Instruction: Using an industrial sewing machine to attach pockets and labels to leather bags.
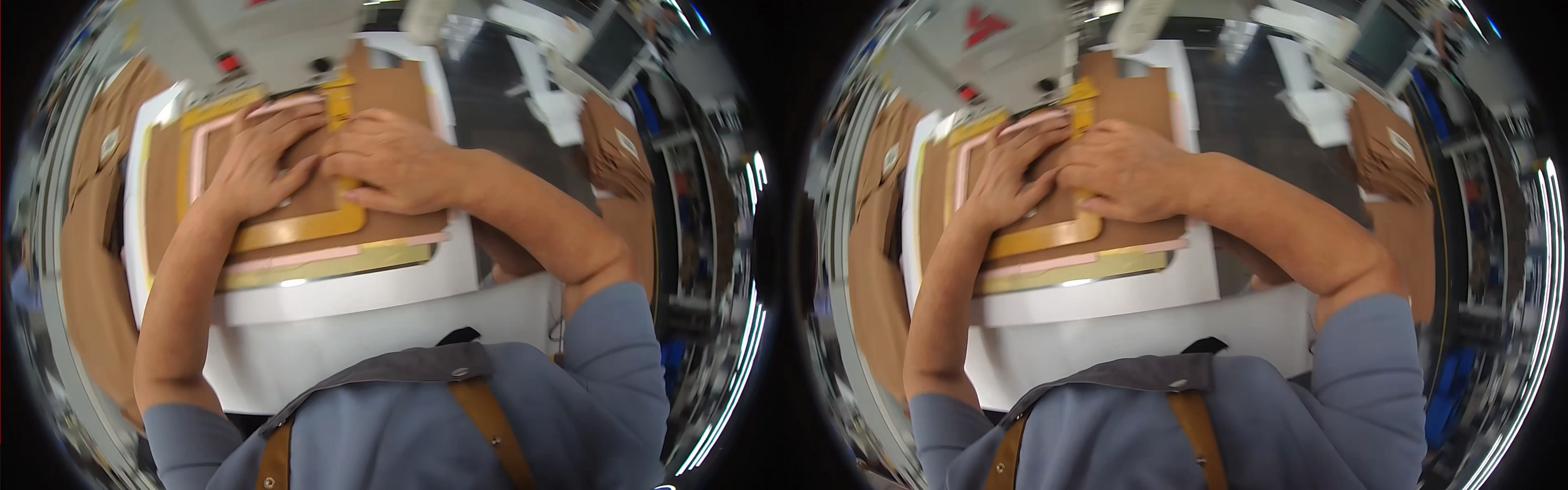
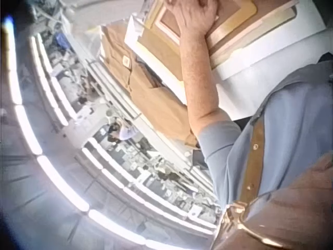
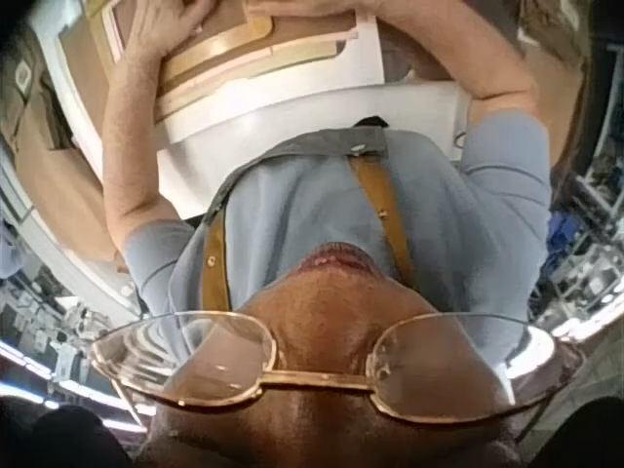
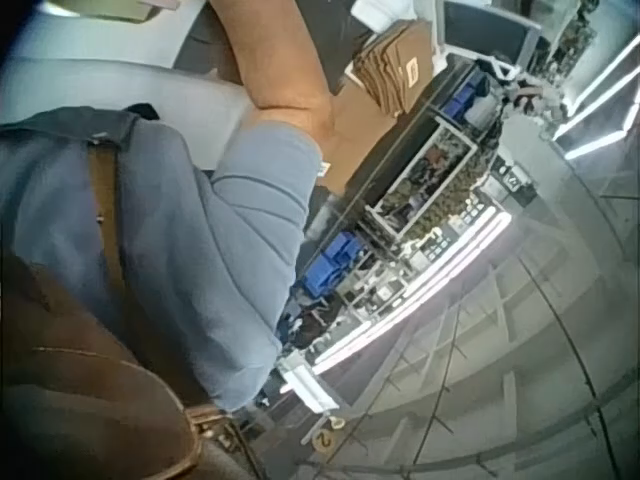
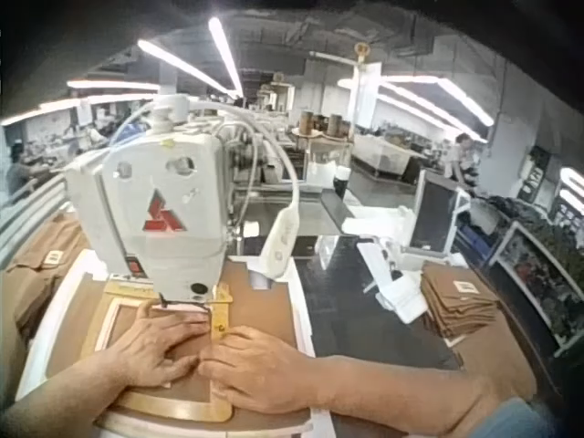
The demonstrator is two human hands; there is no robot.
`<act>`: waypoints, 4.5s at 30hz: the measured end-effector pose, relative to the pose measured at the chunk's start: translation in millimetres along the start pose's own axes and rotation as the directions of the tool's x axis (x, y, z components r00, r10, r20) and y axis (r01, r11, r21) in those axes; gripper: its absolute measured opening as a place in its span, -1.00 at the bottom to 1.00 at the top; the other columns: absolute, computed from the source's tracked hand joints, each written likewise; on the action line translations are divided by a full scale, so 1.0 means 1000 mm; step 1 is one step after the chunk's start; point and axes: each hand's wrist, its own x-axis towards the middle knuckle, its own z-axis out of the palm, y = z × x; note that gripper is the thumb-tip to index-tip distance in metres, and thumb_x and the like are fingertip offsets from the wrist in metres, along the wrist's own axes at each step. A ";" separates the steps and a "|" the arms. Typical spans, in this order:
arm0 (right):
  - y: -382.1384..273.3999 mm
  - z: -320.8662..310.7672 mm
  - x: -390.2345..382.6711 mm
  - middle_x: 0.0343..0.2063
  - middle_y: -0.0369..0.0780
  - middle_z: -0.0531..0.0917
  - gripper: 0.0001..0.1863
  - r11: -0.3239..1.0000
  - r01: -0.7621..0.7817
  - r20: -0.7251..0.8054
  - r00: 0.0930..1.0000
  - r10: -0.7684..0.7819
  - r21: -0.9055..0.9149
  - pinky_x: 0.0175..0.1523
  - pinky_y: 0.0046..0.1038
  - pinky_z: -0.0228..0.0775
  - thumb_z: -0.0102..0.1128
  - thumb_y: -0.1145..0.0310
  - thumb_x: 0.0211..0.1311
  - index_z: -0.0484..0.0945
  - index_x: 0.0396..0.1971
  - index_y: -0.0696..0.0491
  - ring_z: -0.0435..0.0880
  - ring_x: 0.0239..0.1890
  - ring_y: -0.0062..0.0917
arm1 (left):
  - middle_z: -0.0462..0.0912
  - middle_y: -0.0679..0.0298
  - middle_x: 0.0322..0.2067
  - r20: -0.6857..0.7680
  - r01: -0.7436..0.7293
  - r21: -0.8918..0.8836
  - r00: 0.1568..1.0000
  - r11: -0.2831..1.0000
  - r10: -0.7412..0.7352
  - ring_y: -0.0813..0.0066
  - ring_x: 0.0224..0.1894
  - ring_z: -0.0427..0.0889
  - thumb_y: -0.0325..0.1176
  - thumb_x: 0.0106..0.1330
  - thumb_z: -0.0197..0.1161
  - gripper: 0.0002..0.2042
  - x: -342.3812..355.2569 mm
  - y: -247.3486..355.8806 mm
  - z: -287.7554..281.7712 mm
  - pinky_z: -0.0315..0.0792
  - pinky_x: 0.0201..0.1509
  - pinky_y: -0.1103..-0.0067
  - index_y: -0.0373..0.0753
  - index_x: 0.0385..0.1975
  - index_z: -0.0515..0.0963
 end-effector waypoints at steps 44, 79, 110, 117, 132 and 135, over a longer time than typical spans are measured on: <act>-0.085 -0.172 -0.241 -0.36 -0.02 0.70 -0.80 0.104 -0.985 -0.266 0.063 0.962 0.140 -0.16 -0.16 0.50 -0.02 0.41 0.51 0.56 -0.14 0.20 0.68 -0.38 -0.15 | 0.46 0.21 0.37 0.081 0.073 0.047 0.994 0.996 -0.076 0.25 0.46 0.36 -0.17 0.34 0.18 -0.49 -0.009 0.024 -0.011 -0.19 0.57 0.07 -0.15 0.30 0.45; -0.018 -0.018 0.035 -0.47 -0.26 0.72 -0.82 0.795 -0.413 -0.106 0.905 0.411 -0.445 -0.24 -0.28 0.60 0.35 0.25 0.22 0.72 -0.29 0.04 0.76 -0.38 -0.33 | 0.61 0.27 0.23 -0.123 0.054 0.059 0.991 0.997 -0.046 0.34 0.31 0.53 -0.05 0.24 0.28 -0.49 -0.009 0.012 0.010 -0.10 0.58 0.06 -0.11 0.18 0.63; -0.021 -0.027 0.071 -0.38 -0.13 0.77 -0.88 0.667 -0.287 0.215 0.797 0.564 -0.687 -0.25 -0.30 0.63 0.34 0.38 0.14 0.79 -0.36 0.03 0.80 -0.29 -0.30 | 0.59 0.22 0.03 -0.180 0.096 0.077 0.980 0.992 -0.080 0.29 0.14 0.55 0.02 0.29 0.27 -0.50 -0.009 0.012 0.011 0.10 0.42 0.23 -0.15 0.12 0.66; -0.017 -0.083 -0.039 -0.37 -0.11 0.77 -0.68 0.654 -0.729 -0.161 0.683 0.712 -0.202 -0.20 -0.31 0.55 0.33 0.20 0.29 0.75 -0.08 0.07 0.76 -0.37 -0.26 | 0.53 0.13 0.09 -0.184 0.100 0.113 0.980 0.988 -0.079 0.22 0.20 0.47 0.07 0.30 0.23 -0.42 -0.012 0.008 0.018 0.10 0.42 0.21 -0.09 0.27 0.55; 0.003 -0.092 -0.102 -0.07 -0.10 0.72 -0.63 0.597 -0.800 -0.126 0.600 0.790 -0.064 0.06 -0.29 0.51 0.31 0.15 0.32 0.74 -0.06 0.10 0.70 -0.04 -0.22 | 0.47 0.03 0.18 -0.052 0.142 0.098 0.989 0.985 -0.138 0.08 0.28 0.41 0.09 0.29 0.20 -0.36 -0.003 0.009 0.009 0.00 0.48 0.07 0.02 0.37 0.44; 0.053 -0.053 -0.051 -0.11 -0.11 0.72 -0.61 0.716 -0.693 -0.092 0.721 0.687 -0.080 0.13 -0.27 0.49 0.31 0.08 0.30 0.74 -0.12 0.11 0.68 0.00 -0.23 | 0.48 0.04 0.15 -0.031 0.155 0.098 0.988 0.983 -0.153 0.08 0.27 0.42 0.09 0.30 0.21 -0.37 -0.001 0.013 0.006 -0.01 0.48 0.05 0.02 0.36 0.45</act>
